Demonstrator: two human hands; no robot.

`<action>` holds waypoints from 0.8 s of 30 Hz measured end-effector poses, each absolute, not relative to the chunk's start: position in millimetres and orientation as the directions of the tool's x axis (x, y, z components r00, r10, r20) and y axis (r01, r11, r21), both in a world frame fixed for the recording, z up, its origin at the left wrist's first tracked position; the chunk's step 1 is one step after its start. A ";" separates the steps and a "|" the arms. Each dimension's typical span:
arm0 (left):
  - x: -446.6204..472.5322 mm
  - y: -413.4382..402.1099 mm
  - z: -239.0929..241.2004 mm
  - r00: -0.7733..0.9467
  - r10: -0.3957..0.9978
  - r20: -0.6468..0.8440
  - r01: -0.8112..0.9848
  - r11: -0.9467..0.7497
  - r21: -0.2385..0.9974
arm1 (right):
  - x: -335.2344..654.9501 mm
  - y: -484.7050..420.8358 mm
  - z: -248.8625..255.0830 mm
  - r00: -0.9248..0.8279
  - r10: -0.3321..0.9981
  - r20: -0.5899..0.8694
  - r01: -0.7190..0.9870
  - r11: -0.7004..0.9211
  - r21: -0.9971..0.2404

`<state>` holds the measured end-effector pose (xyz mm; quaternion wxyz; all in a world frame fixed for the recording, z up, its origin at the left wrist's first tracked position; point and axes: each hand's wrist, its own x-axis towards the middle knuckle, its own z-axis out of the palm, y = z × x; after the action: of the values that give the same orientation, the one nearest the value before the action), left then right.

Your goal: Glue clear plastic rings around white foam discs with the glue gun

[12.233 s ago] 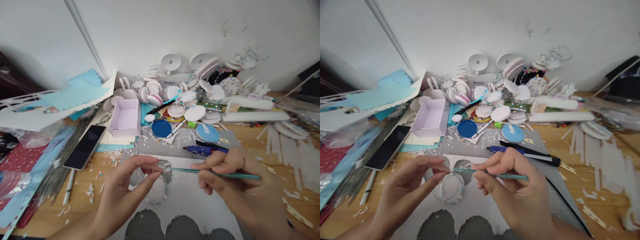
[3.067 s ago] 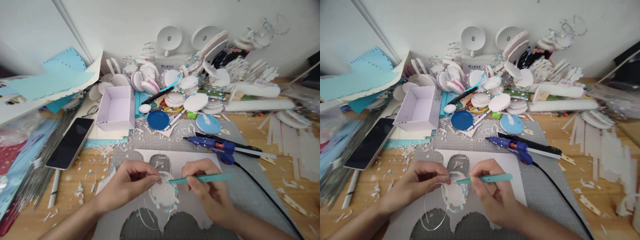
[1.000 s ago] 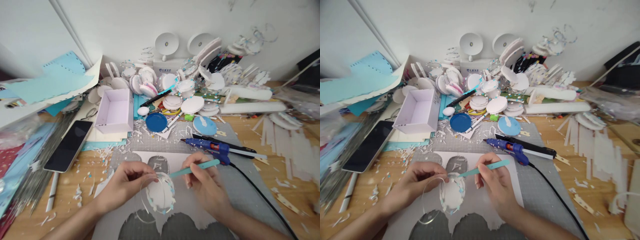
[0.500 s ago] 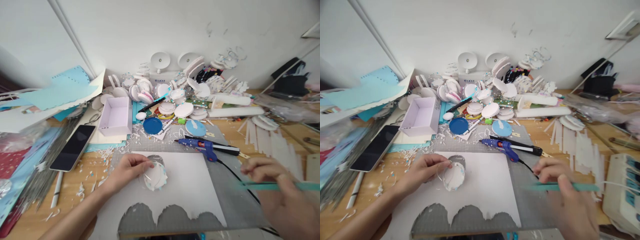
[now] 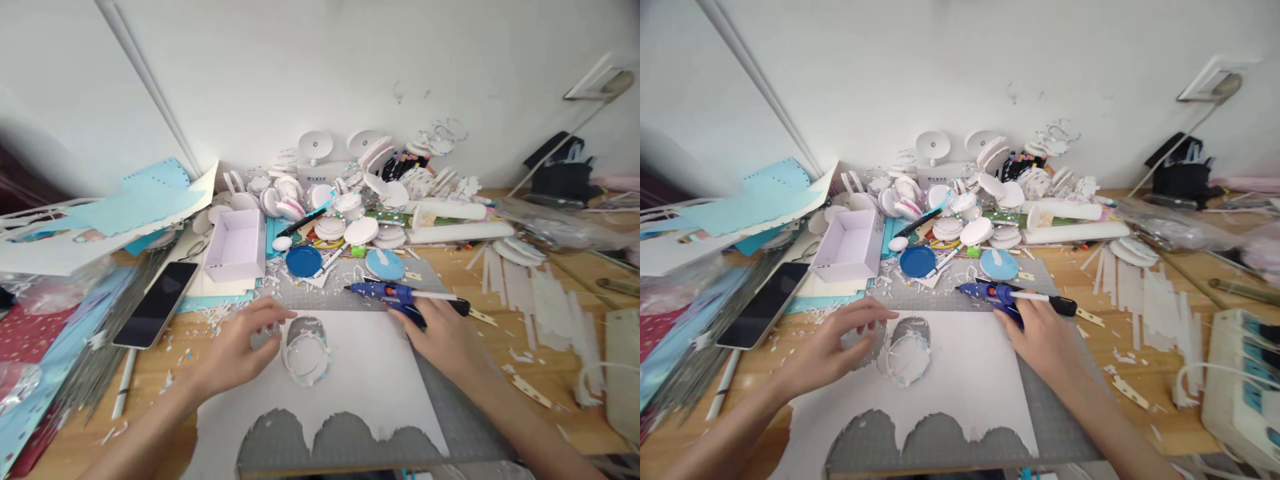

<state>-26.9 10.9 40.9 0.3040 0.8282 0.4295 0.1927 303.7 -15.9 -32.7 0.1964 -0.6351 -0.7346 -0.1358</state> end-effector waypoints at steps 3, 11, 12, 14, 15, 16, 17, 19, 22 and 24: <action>-34.2 12.0 48.4 0.493 0.856 0.158 0.560 -0.451 0.695 | 304.1 -11.5 -24.6 -0.132 0.848 0.514 0.972 0.213 -0.101; -20.5 12.1 65.8 0.389 0.849 0.358 0.483 -0.519 0.705 | 290.0 -11.7 -2.8 -0.019 0.727 0.687 0.856 0.367 -0.364; -16.4 11.2 68.0 0.404 0.838 0.366 0.469 -0.533 0.704 | 286.9 -13.0 -5.5 -0.022 0.707 0.706 0.854 0.381 -0.355; -8.1 9.3 70.5 0.430 0.824 0.369 0.450 -0.550 0.704 | 282.1 -16.5 -12.6 -0.038 0.665 0.746 0.859 0.403 -0.316; -4.1 8.6 70.9 0.443 0.822 0.357 0.443 -0.547 0.710 | 280.5 -18.6 -16.0 -0.049 0.649 0.760 0.865 0.407 -0.292; -0.3 8.1 70.6 0.453 0.822 0.345 0.431 -0.541 0.722 | 279.4 -20.7 -19.0 -0.059 0.641 0.765 0.870 0.409 -0.276; 3.2 7.9 69.8 0.462 0.824 0.327 0.414 -0.526 0.743 | 278.8 -22.9 -21.3 -0.067 0.641 0.764 0.870 0.412 -0.269; 9.2 8.2 67.3 0.486 0.829 0.276 0.354 -0.476 0.805 | 278.3 -26.5 -24.1 -0.070 0.664 0.745 0.860 0.419 -0.293; 14.0 10.3 63.6 0.547 0.820 0.170 0.242 -0.349 0.905 | 278.2 -29.4 -25.5 -0.049 0.703 0.709 0.836 0.418 -0.356; 14.0 12.4 62.7 0.575 0.811 0.104 0.194 -0.259 0.946 | 277.9 -29.6 -25.7 -0.046 0.712 0.700 0.830 0.418 -0.370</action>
<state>14.0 12.4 62.7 0.5026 0.7314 0.3434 0.3073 277.9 -29.6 -25.7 0.4361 -0.5354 -0.7202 -0.0675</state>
